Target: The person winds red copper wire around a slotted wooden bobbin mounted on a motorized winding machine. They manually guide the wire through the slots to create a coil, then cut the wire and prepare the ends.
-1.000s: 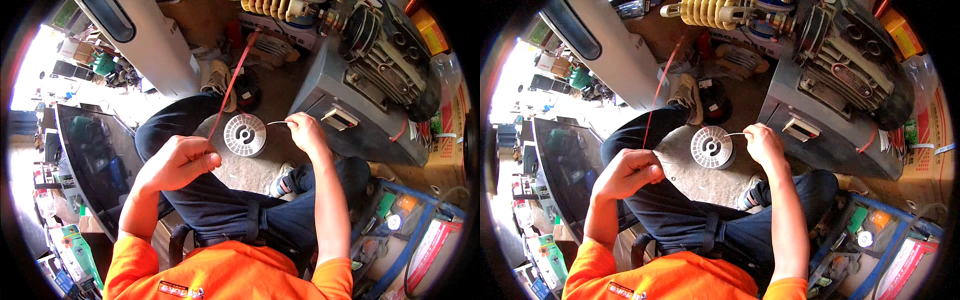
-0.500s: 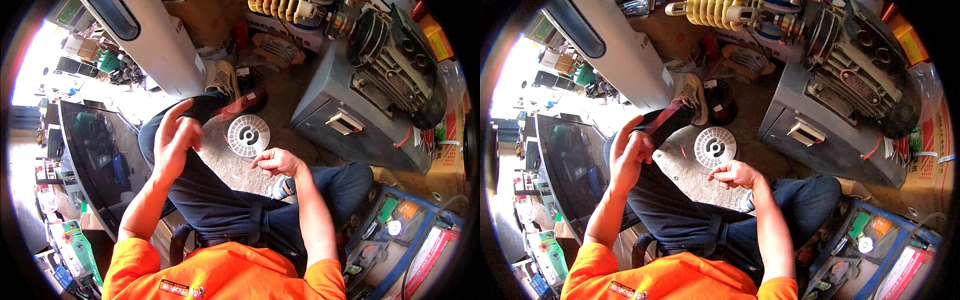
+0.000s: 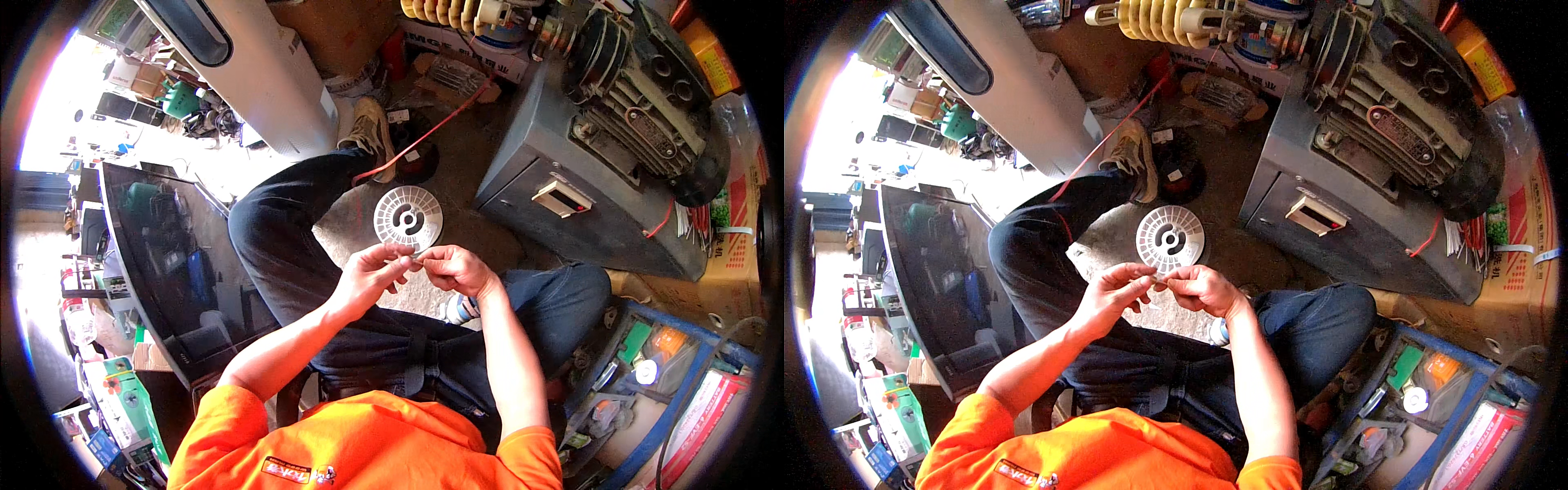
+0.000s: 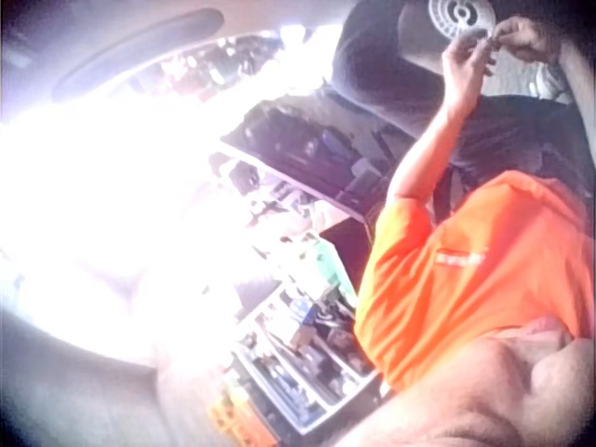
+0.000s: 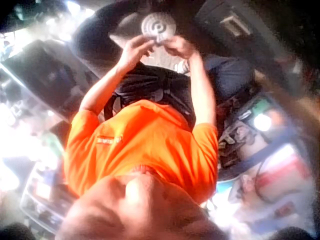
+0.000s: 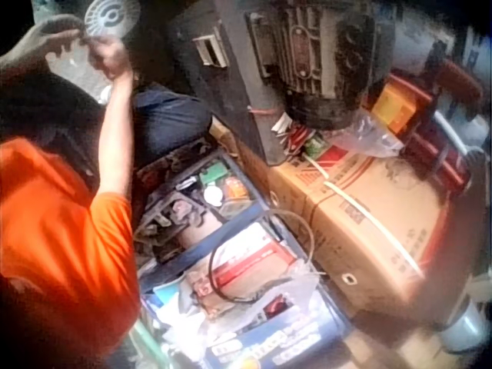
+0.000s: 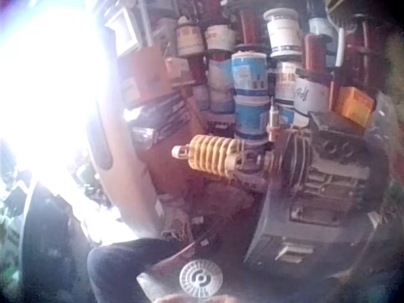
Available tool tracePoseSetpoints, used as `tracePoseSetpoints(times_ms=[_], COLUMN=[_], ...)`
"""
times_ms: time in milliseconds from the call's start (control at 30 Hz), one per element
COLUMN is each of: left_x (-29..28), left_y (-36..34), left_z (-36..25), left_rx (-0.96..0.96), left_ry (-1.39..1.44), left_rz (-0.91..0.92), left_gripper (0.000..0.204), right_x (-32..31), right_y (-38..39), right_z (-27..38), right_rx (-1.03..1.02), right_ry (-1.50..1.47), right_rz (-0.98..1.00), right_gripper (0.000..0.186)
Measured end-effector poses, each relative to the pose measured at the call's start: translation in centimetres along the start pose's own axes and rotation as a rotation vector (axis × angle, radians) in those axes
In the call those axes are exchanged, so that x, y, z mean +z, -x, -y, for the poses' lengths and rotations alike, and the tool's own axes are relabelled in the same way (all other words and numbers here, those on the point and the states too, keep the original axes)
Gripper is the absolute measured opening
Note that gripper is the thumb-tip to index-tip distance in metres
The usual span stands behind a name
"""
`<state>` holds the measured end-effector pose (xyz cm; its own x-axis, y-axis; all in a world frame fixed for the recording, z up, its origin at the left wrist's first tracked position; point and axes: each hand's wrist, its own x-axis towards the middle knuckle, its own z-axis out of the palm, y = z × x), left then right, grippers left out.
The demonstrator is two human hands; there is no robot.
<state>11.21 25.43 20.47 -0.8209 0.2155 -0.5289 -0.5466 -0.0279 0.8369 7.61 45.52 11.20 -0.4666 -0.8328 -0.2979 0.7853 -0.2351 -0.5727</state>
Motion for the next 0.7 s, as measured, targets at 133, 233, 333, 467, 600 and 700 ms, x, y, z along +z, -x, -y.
tracePoseSetpoints(times_ms=[133, 233, 333, 467, 600, 700], left_x=[-0.7, -1.8, -2.4, -3.3, -2.5, -1.7], left_y=[-0.6, -0.2, 0.0, 0.5, 1.4, 1.9], left_z=[1.4, 0.1, -1.4, -1.4, -3.0, -4.5], left_rx=[0.049, 0.099, 0.212, 0.292, 0.263, 0.277], left_ry=[-0.040, -0.121, -0.212, -0.374, -0.346, -0.312], left_rz=[-0.109, -0.145, -0.094, -0.117, -0.105, -0.033], left_gripper=[0.023, 0.021, 0.018, 0.013, 0.014, 0.016], right_x=[0.8, 0.1, -2.2, 2.1, 7.1, 9.7], right_y=[0.5, -0.3, -1.4, -0.9, -0.7, -0.7], right_z=[-0.2, -1.8, -4.2, -2.2, -1.4, -3.0], right_rx=[-0.017, -0.146, -0.168, -0.242, -0.652, -0.749], right_ry=[0.002, 0.451, 0.703, 1.559, 0.966, 1.085], right_rz=[-0.071, -0.339, -0.617, -0.997, -0.498, -0.463], right_gripper=[0.039, 0.030, 0.023, 0.032, 0.031, 0.013])
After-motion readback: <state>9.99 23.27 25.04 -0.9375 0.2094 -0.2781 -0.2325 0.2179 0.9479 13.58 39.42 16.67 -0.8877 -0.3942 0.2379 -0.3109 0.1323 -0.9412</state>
